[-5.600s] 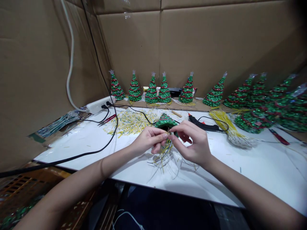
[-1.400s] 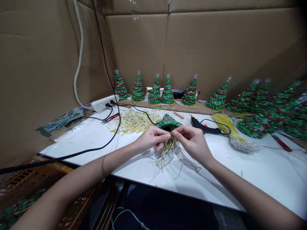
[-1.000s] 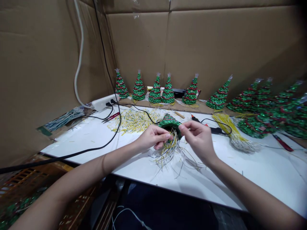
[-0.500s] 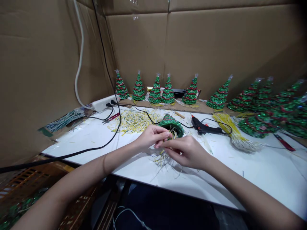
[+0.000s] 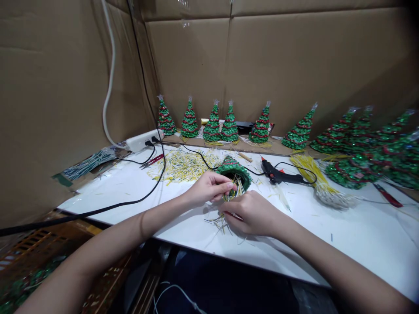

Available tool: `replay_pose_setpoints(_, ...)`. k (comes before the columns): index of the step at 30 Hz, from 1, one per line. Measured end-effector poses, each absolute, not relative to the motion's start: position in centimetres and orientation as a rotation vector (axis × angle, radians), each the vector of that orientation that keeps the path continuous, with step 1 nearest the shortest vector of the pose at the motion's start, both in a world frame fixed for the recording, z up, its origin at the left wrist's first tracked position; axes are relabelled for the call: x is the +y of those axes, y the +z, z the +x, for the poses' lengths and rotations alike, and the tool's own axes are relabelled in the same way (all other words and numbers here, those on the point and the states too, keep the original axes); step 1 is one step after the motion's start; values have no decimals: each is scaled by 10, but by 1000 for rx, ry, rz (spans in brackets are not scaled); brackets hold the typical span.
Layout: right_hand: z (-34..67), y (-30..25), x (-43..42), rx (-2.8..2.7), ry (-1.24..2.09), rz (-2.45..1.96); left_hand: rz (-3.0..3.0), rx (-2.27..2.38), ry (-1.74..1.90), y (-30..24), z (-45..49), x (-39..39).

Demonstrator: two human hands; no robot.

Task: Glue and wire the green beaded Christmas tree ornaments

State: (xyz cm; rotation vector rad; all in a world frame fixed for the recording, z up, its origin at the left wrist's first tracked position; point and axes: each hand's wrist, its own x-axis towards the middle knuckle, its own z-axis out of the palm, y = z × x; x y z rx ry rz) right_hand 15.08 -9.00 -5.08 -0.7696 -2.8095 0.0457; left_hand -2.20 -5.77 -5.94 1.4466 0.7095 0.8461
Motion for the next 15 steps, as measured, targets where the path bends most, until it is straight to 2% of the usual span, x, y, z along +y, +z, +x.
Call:
replay_pose_setpoints(10,149,-57,-92,-2907,-156,-892,1442,713,841,-59,-22,-58)
replay_pose_setpoints(15,150,-28,-98,-2789,-191,-736,1428,712,863,-60,-22,-57)
